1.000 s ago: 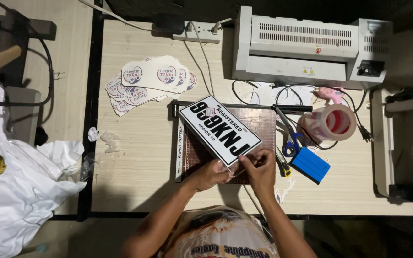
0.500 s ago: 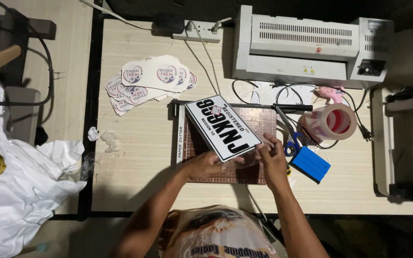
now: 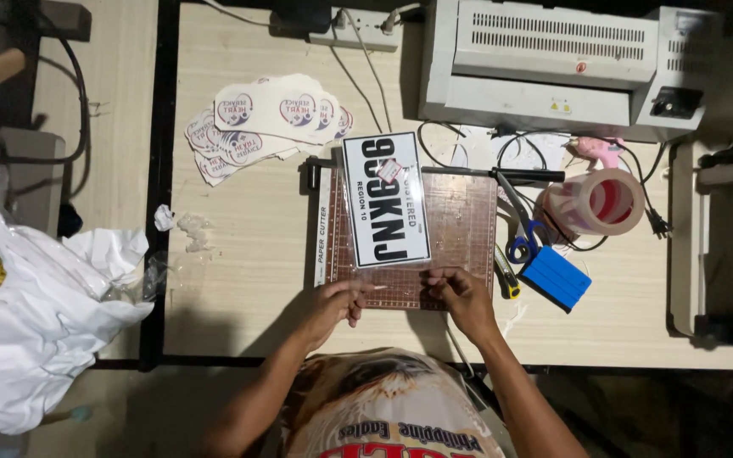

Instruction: Trimming a printed vehicle registration sign and cleaning up the workspace in a print shop.

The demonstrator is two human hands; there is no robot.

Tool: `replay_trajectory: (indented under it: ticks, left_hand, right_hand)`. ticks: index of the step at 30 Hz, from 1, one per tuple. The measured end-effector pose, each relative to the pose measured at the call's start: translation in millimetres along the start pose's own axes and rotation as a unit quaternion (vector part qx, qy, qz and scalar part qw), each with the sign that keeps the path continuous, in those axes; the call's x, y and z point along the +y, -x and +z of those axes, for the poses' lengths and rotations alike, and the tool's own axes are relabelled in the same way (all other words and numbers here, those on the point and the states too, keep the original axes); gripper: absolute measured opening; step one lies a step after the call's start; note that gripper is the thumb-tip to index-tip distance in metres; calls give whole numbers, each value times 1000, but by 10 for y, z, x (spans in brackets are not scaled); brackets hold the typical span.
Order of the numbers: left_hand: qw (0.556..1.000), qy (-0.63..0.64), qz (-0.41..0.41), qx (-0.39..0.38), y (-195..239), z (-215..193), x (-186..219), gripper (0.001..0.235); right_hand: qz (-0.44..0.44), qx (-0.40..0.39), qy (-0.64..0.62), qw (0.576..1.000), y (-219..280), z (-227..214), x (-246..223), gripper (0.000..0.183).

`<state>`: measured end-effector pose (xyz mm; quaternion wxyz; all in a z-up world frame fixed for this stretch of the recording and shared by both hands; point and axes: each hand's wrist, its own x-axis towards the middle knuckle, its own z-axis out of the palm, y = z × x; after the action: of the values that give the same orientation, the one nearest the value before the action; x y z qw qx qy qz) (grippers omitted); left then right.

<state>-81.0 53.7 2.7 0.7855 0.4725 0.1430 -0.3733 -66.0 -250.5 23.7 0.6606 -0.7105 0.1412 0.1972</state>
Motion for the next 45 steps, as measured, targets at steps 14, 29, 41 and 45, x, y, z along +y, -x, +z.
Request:
replay_trajectory:
  ticks: [14, 29, 41, 45]
  left_hand:
    - [707, -577, 334, 235, 113, 460, 649, 69]
    - [727, -547, 315, 270, -191, 421, 688, 59]
    - [685, -593, 296, 302, -308, 392, 713, 51]
    - [666, -606, 299, 315, -332, 402, 703, 51]
  right_hand:
    - [-259, 52, 378, 887, -8, 102, -681, 51]
    - [-99, 93, 246, 960, -393, 262, -585, 38]
    - [-104, 118, 303, 940, -508, 348, -688, 36]
    - [-78, 130, 337, 929, -505, 384, -765, 40]
